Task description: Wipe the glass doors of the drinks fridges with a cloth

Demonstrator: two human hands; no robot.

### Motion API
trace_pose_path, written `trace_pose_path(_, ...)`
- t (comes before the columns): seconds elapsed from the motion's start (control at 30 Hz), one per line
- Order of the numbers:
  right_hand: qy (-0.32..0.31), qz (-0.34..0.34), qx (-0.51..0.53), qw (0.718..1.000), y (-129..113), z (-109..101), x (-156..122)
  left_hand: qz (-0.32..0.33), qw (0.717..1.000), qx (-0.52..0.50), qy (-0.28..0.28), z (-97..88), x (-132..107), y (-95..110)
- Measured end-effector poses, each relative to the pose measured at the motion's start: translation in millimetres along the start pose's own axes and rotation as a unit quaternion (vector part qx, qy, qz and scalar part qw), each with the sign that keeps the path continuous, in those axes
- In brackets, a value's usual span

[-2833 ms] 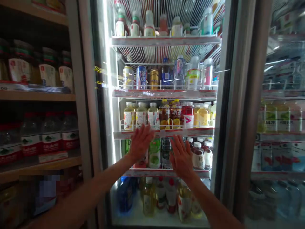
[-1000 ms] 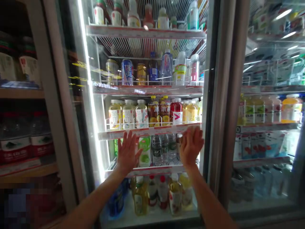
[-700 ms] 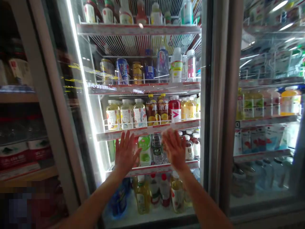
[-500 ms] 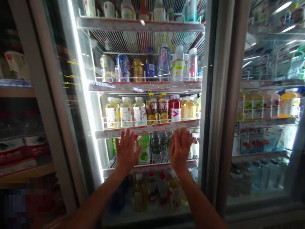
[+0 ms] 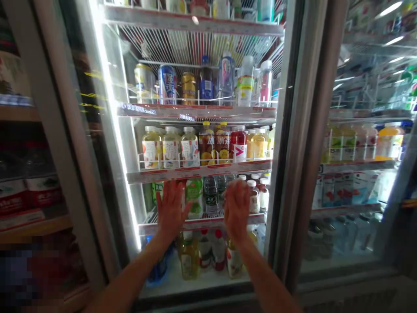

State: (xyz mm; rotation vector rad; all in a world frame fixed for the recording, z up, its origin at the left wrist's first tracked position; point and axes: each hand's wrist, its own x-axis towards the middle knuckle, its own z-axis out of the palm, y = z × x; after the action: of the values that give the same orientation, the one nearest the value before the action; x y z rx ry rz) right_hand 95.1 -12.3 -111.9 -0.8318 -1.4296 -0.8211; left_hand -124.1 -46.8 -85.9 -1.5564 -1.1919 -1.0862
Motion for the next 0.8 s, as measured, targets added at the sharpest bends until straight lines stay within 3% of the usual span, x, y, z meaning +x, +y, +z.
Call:
trace_pose_path(0.07,-0.061,-0.084,0.023,0.994,-13,2,-7,0.001,1.000,-0.001,0.001,0.4,-1,0)
trace_pose_path(0.13,-0.060,-0.112,0.016,0.992,-4,1,-7,0.013,1.000,0.000,-0.003,-0.3,-3,-2)
trace_pose_path(0.23,0.039,-0.008,-0.035,0.999,21,3,7,0.022,1.000,0.004,-0.004,-0.4,-7,-3)
trace_pose_path(0.3,0.081,0.054,-0.042,0.994,19,9,18,0.019,1.000,0.008,-0.002,0.9,-9,-3)
trace_pose_path(0.33,0.075,0.054,-0.035,0.995,10,13,22,0.017,1.000,0.010,-0.001,1.7,-9,-2)
trace_pose_path(0.43,-0.017,-0.076,0.010,0.997,-22,21,24,0.019,1.000,0.012,0.002,2.4,-11,-3)
trace_pose_path(0.5,-0.055,-0.154,0.023,0.986,-24,20,25,0.026,1.000,0.012,-0.001,1.4,-11,-6)
trace_pose_path(0.53,-0.050,-0.158,0.020,0.986,-16,18,27,0.029,0.999,0.013,-0.005,0.7,-11,-7)
trace_pose_path(0.63,0.035,-0.038,-0.020,0.998,19,11,34,0.039,0.999,0.016,-0.017,-0.1,-13,-9)
trace_pose_path(0.7,0.078,0.047,-0.039,0.995,27,10,35,0.037,0.999,0.019,-0.016,0.6,-13,-9)
trace_pose_path(0.73,0.077,0.058,-0.037,0.995,23,11,32,0.035,0.999,0.020,-0.015,1.2,-14,-9)
trace_pose_path(0.8,0.026,0.006,-0.015,1.000,8,13,23,0.030,0.999,0.017,-0.014,2.0,-14,-9)
